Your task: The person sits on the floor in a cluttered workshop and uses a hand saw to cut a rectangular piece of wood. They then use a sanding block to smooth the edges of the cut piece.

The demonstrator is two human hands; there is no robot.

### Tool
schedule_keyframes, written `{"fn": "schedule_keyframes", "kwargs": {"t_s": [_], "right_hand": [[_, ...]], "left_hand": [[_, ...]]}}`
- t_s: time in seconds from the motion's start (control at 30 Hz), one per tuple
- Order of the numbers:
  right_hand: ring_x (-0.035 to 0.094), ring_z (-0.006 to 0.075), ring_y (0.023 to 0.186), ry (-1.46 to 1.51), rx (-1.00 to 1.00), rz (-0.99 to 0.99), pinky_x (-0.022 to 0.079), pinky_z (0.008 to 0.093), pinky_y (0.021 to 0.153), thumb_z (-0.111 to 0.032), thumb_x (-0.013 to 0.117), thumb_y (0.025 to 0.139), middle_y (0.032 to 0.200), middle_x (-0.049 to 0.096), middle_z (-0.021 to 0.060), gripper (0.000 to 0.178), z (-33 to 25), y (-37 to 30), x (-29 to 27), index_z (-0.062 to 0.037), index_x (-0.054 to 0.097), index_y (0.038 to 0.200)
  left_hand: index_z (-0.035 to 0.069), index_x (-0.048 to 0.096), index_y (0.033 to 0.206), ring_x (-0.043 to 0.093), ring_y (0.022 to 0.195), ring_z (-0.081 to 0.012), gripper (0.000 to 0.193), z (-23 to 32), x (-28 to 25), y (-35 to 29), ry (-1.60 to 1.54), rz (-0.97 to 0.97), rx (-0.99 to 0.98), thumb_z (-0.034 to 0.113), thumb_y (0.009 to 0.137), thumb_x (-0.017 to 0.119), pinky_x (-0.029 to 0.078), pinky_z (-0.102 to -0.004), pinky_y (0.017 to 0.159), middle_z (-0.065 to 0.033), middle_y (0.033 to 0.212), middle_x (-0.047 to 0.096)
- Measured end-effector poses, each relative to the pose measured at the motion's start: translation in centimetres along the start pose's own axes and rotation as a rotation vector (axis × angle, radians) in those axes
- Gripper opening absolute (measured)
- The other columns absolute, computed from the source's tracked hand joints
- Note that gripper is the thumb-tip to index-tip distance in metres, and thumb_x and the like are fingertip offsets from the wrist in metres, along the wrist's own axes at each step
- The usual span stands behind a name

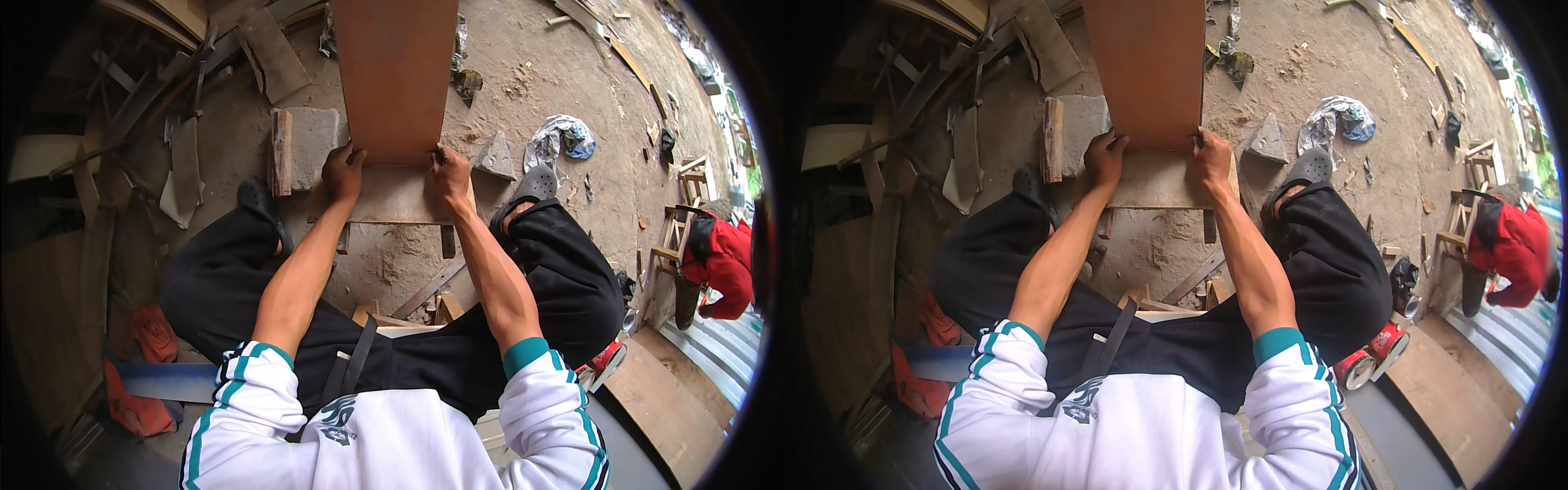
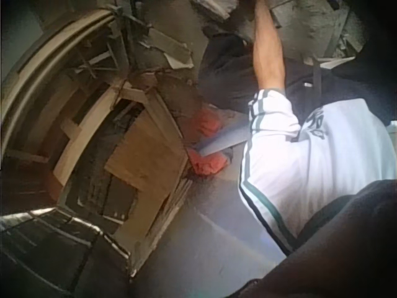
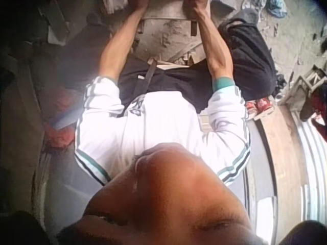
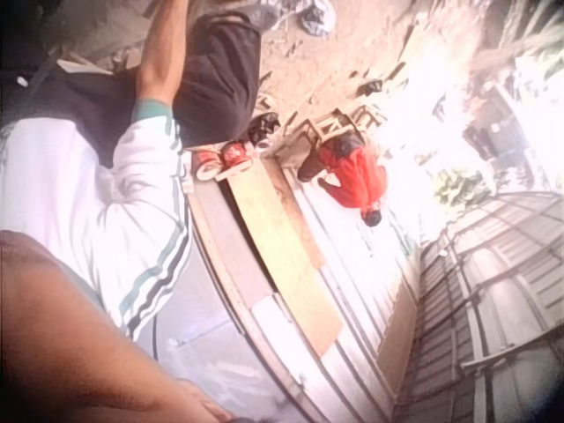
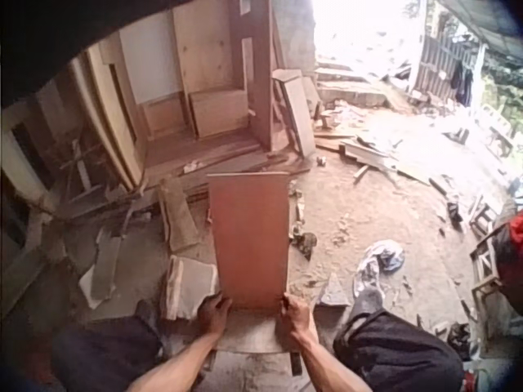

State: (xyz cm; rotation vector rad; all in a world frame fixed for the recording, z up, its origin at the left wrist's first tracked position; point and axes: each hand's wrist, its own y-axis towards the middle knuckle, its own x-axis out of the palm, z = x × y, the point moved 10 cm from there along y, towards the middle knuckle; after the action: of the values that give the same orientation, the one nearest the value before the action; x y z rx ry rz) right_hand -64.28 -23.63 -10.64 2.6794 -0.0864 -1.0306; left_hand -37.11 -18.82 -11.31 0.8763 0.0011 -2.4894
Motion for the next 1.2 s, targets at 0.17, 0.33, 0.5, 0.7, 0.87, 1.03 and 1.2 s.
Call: {"fn": "schedule_keyframes", "kwargs": {"t_s": [0.17, 0.33, 0.5, 0.7, 0.87, 1.03, 1.2], "right_hand": [[0.068, 0.0345, 0.082, -0.031, 0.015, 0.05, 0.053, 0.0435, 0.072, -0.015, 0.066, 0.086, 0.088, 0.07, 0.0146, 0.013, 0.2, -0.2, 0.3, -0.0098, 0.07, 0.097], [0.067, 0.0372, 0.081, -0.103, 0.105, 0.031, 0.053, 0.0458, 0.071, -0.018, 0.067, 0.085, 0.086, 0.069, 0.0171, 0.014, 1.8, -0.3, 0.7, -0.0082, 0.067, 0.095], [0.067, 0.0368, 0.083, -0.158, 0.127, -0.029, 0.052, 0.0472, 0.072, -0.019, 0.069, 0.084, 0.086, 0.069, 0.0174, 0.015, 1.7, -0.8, 1.0, -0.0069, 0.066, 0.093], [0.066, 0.0335, 0.087, -0.358, 0.151, -0.121, 0.05, 0.044, 0.078, -0.021, 0.074, 0.08, 0.087, 0.07, 0.0147, 0.019, 0.9, -0.9, 0.7, -0.0068, 0.067, 0.089], [0.066, 0.0342, 0.088, -0.36, 0.194, -0.141, 0.05, 0.0436, 0.08, -0.022, 0.075, 0.079, 0.088, 0.071, 0.0145, 0.019, 1.5, -1.2, 0.7, -0.0077, 0.069, 0.09], [0.068, 0.033, 0.088, -0.268, 0.246, -0.143, 0.051, 0.0425, 0.081, -0.022, 0.072, 0.08, 0.09, 0.071, 0.0153, 0.018, 2.1, -1.1, 0.5, -0.0089, 0.072, 0.092], [0.069, 0.0329, 0.085, -0.268, 0.208, -0.133, 0.052, 0.0416, 0.079, -0.023, 0.071, 0.081, 0.089, 0.072, 0.014, 0.019, 1.1, -0.9, 0.8, -0.0099, 0.072, 0.093]], "left_hand": [[0.003, 0.074, 0.102, 0.07, 0.085, -0.0295, 0.033, -1.0, -0.2, 0.9, 0.025, 0.008, -0.061, 0.022, 0.076, 0.08, 0.053, -0.0365, 0.078, -0.0162, 0.093, 0.073], [0.002, 0.075, 0.098, 0.072, 0.082, -0.0244, 0.032, -1.1, 0.5, 1.0, -0.036, -0.08, -0.134, 0.023, 0.076, 0.082, 0.054, -0.0338, 0.078, -0.0151, 0.089, 0.074], [0.002, 0.075, 0.1, 0.072, 0.085, -0.024, 0.034, -1.9, 0.5, 0.6, 0.045, -0.147, -0.166, 0.026, 0.076, 0.081, 0.053, -0.0334, 0.08, -0.0152, 0.091, 0.074], [0.003, 0.074, 0.103, 0.071, 0.095, -0.03, 0.035, -1.3, 0.2, -0.1, 0.142, -0.177, -0.186, 0.03, 0.08, 0.076, 0.053, -0.0363, 0.086, -0.0163, 0.098, 0.073], [0.005, 0.074, 0.106, 0.069, 0.1, -0.0314, 0.036, -1.8, 0.5, -0.2, 0.198, -0.254, -0.246, 0.032, 0.083, 0.073, 0.052, -0.0378, 0.089, -0.0164, 0.103, 0.072], [0.009, 0.074, 0.102, 0.068, 0.098, -0.0325, 0.034, -1.9, 0.5, -0.1, 0.225, -0.225, -0.187, 0.035, 0.081, 0.073, 0.052, -0.0404, 0.087, -0.0156, 0.102, 0.072], [0.011, 0.074, 0.1, 0.068, 0.096, -0.0319, 0.031, -2.0, -0.2, 0.6, 0.244, -0.103, 0.022, 0.034, 0.08, 0.073, 0.052, -0.0414, 0.086, -0.0126, 0.101, 0.073]]}}
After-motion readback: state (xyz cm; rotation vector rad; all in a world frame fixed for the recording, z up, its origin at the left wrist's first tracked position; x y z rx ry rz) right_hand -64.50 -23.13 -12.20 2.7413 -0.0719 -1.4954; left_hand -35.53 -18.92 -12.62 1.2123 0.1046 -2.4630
